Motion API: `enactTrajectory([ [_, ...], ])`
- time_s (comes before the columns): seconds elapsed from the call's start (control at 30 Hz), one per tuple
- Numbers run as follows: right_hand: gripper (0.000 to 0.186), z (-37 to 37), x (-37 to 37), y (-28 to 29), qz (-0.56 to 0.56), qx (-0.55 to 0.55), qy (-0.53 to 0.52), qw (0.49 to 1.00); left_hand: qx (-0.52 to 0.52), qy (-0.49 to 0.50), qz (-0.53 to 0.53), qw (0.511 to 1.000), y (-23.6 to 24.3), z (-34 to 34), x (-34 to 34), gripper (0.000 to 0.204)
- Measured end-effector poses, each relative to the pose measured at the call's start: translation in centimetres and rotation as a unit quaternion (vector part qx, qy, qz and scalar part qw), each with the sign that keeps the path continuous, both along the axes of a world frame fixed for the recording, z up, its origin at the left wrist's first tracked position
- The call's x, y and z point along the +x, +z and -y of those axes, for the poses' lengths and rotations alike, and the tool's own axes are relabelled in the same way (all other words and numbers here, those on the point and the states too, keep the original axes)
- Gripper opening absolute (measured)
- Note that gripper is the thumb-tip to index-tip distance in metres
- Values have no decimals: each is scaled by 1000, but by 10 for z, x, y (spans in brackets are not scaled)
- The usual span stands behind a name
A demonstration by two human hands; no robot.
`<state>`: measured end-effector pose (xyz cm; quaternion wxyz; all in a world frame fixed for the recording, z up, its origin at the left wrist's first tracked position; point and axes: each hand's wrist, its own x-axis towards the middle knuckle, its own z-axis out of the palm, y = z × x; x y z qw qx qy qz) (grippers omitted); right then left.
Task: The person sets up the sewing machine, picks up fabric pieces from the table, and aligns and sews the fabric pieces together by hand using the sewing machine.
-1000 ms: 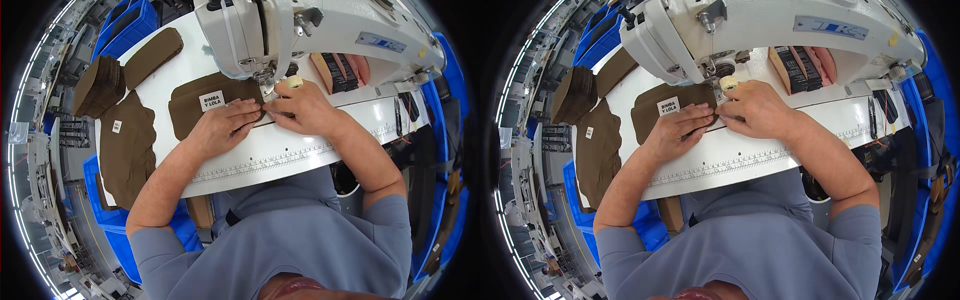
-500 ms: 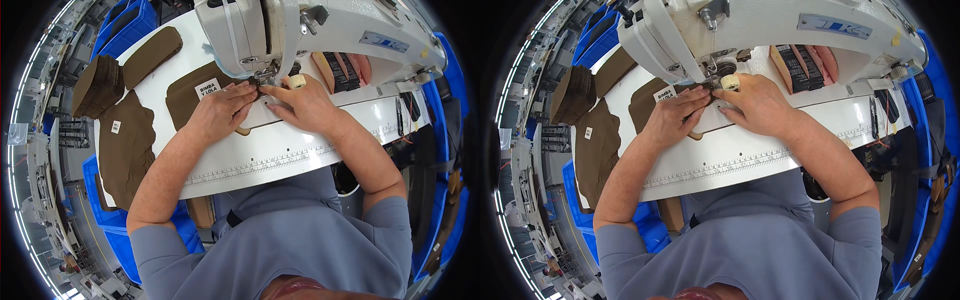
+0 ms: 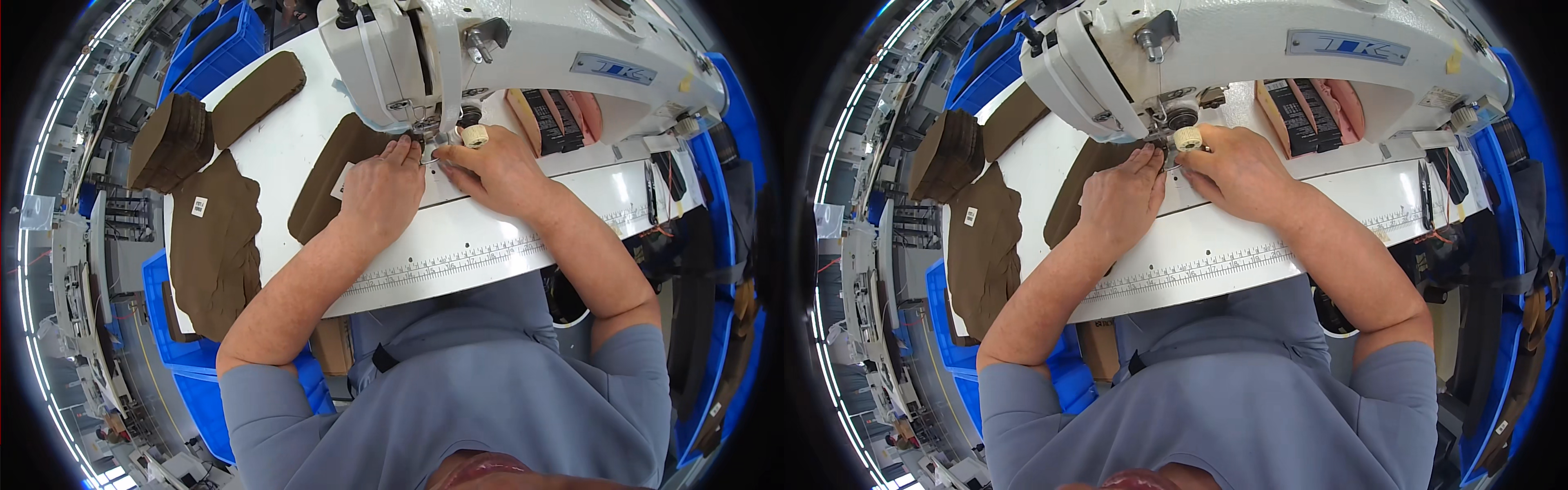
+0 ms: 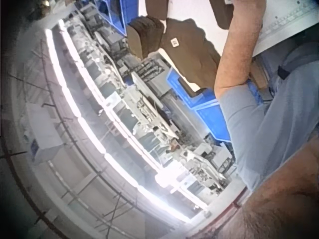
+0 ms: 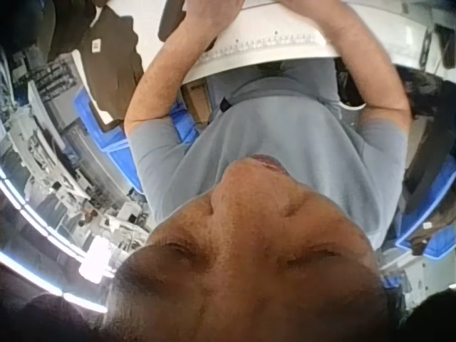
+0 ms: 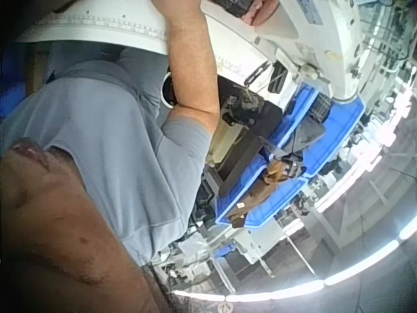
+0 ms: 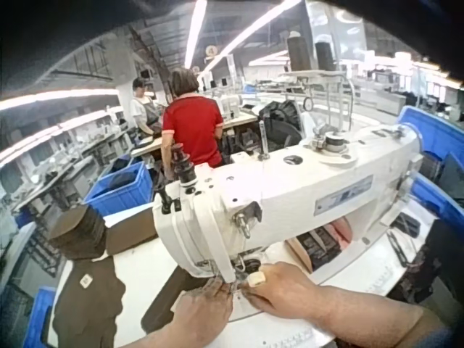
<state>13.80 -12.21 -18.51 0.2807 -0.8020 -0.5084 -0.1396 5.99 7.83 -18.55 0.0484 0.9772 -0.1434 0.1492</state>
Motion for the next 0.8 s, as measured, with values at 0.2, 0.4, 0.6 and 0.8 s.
enactTrajectory([
  [0.2, 15, 2, 2, -5, 1, 11, 0, 1000, 51, 24, 14, 998, 1, 11, -1, 37],
  [0.4, 15, 1, 3, -7, 4, 25, 3, 1000, 53, 40, -8, 998, 8, 17, -5, 45],
  [0.6, 15, 3, 4, -11, -3, 29, 3, 1000, 41, 40, -3, 998, 7, 26, -7, 51],
  [0.8, 15, 1, 4, -9, -6, 33, 6, 999, 52, 52, 10, 997, -1, 29, -15, 65],
])
